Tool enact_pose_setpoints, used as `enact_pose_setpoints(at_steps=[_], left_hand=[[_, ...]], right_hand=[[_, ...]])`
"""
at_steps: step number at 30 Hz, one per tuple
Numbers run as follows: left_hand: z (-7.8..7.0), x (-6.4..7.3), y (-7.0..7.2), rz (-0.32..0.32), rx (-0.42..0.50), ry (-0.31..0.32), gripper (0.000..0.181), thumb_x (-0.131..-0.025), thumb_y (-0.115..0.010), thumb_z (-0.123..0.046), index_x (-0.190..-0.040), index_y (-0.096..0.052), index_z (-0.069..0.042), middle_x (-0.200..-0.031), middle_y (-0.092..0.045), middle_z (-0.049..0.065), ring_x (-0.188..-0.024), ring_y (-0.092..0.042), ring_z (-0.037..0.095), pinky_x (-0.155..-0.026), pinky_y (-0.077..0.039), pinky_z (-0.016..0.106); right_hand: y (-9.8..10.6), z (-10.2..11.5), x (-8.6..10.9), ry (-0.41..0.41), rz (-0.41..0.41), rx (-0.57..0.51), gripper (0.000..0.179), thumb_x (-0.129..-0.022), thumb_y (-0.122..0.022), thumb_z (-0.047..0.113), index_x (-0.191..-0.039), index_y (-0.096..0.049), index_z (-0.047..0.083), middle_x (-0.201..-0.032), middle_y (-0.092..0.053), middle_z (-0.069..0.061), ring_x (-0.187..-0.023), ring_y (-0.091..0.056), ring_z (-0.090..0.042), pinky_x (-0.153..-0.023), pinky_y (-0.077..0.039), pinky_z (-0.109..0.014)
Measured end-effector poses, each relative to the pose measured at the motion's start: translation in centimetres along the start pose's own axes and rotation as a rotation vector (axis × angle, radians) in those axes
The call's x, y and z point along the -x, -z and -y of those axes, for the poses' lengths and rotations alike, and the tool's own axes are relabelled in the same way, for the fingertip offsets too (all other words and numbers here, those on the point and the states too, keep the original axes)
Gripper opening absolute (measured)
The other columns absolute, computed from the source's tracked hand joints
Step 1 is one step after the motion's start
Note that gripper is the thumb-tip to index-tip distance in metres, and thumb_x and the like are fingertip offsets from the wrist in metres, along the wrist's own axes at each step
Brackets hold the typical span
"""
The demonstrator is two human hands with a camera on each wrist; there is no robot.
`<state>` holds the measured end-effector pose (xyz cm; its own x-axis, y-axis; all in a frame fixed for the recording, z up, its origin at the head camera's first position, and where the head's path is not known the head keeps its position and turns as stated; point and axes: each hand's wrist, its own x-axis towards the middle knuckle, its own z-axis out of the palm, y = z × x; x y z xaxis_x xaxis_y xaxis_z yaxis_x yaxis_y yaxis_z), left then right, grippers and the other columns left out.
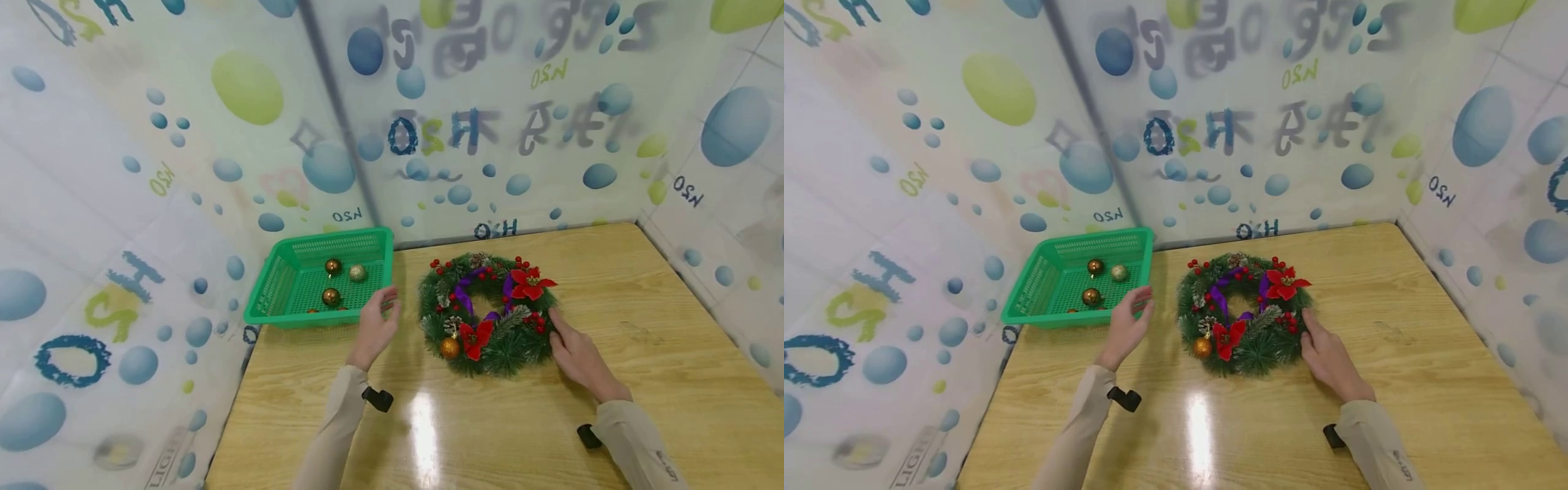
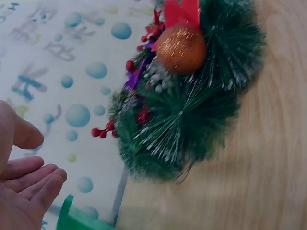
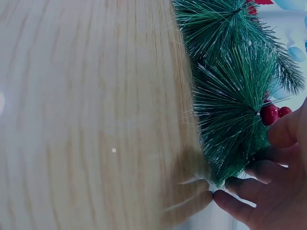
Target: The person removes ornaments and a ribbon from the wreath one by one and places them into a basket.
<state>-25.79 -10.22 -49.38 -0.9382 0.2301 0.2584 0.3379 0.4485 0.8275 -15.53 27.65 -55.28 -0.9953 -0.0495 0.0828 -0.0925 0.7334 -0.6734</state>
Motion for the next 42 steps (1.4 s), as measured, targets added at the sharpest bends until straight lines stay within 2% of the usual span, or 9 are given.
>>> enact_pose_setpoints(at_steps=[5,8,12,16,26,30,36,40,42], left_hand=[[0.2,0.6,-2.0,0.045,0.02,0.016,0.039,-0.104,-0.055,-0.01,-0.141,-0.053,0.001,-0.141,-0.057,0.021,-0.129,-0.058,0.035,-0.107,-0.052,0.043],[0.6,0.9,-3.2,0.051,0.03,0.001,0.038,-0.103,-0.056,-0.006,-0.139,-0.053,0.006,-0.139,-0.058,0.026,-0.128,-0.058,0.038,-0.106,-0.053,0.047],[1.1,1.4,-4.5,0.053,0.039,0.005,0.043,-0.101,-0.057,-0.004,-0.141,-0.05,0.01,-0.141,-0.056,0.028,-0.13,-0.056,0.041,-0.107,-0.052,0.05],[1.8,1.8,-5.6,0.069,0.016,0.026,0.048,-0.104,-0.052,-0.012,-0.148,-0.043,0.008,-0.149,-0.049,0.028,-0.137,-0.049,0.043,-0.111,-0.047,0.053],[2.3,2.5,-7.1,0.105,0.045,0.147,0.053,-0.11,-0.038,-0.022,-0.158,-0.03,-0.001,-0.164,-0.03,0.02,-0.151,-0.03,0.039,-0.125,-0.026,0.055],[2.3,2.6,-7.4,0.093,0.037,0.133,0.052,-0.11,-0.037,-0.02,-0.158,-0.03,-0.001,-0.164,-0.03,0.02,-0.151,-0.031,0.039,-0.125,-0.026,0.053],[2.3,2.5,-7.4,0.107,0.04,0.146,0.053,-0.111,-0.034,-0.023,-0.159,-0.028,-0.004,-0.165,-0.029,0.018,-0.151,-0.03,0.038,-0.126,-0.024,0.053],[2.5,2.1,-7.3,0.11,0.023,0.157,0.052,-0.112,-0.03,-0.029,-0.16,-0.03,-0.007,-0.165,-0.03,0.016,-0.151,-0.032,0.038,-0.125,-0.024,0.054],[2.7,1.8,-7.3,0.104,0.016,0.157,0.052,-0.112,-0.028,-0.031,-0.159,-0.032,-0.007,-0.164,-0.033,0.017,-0.149,-0.034,0.038,-0.125,-0.026,0.054]], right_hand=[[-0.1,-0.2,0.0,0.005,0.015,-0.025,0.055,-0.11,-0.03,0.018,-0.158,-0.02,-0.008,-0.161,-0.023,-0.034,-0.12,-0.056,-0.049,-0.104,-0.044,-0.062],[-0.2,-0.3,-0.1,0.003,0.02,-0.022,0.055,-0.11,-0.029,0.018,-0.158,-0.019,-0.007,-0.162,-0.022,-0.033,-0.084,-0.065,-0.037,-0.095,-0.048,-0.054],[-0.1,-0.4,-0.2,-0.003,0.021,-0.018,0.055,-0.11,-0.029,0.018,-0.158,-0.018,-0.007,-0.162,-0.022,-0.032,-0.042,-0.03,-0.013,-0.076,-0.047,-0.04],[-0.1,-0.5,-0.2,-0.008,0.018,-0.02,0.056,-0.11,-0.03,0.018,-0.159,-0.019,-0.006,-0.162,-0.022,-0.032,-0.042,-0.026,-0.007,-0.062,-0.042,-0.032],[-0.1,-0.1,0.1,0.008,0.005,-0.004,0.055,-0.11,-0.033,0.016,-0.159,-0.021,-0.004,-0.161,-0.026,-0.031,-0.048,-0.032,-0.013,-0.079,-0.045,-0.04],[-0.2,-0.1,0.2,0.006,-0.017,0.01,0.054,-0.109,-0.034,0.015,-0.158,-0.022,-0.005,-0.161,-0.027,-0.031,-0.073,-0.057,-0.024,-0.083,-0.046,-0.041],[-0.2,0.2,0.6,-0.013,-0.003,-0.014,0.056,-0.109,-0.032,0.017,-0.158,-0.018,-0.006,-0.162,-0.021,-0.03,-0.101,-0.062,-0.041,-0.098,-0.048,-0.053],[-0.3,0.4,1.0,-0.021,0.01,-0.048,0.057,-0.11,-0.034,0.018,-0.158,-0.017,-0.006,-0.163,-0.019,-0.03,-0.142,-0.037,-0.051,-0.112,-0.036,-0.067],[-0.3,0.6,1.2,-0.022,0.007,-0.057,0.057,-0.109,-0.035,0.018,-0.158,-0.018,-0.006,-0.163,-0.02,-0.031,-0.144,-0.032,-0.053,-0.113,-0.034,-0.068]])
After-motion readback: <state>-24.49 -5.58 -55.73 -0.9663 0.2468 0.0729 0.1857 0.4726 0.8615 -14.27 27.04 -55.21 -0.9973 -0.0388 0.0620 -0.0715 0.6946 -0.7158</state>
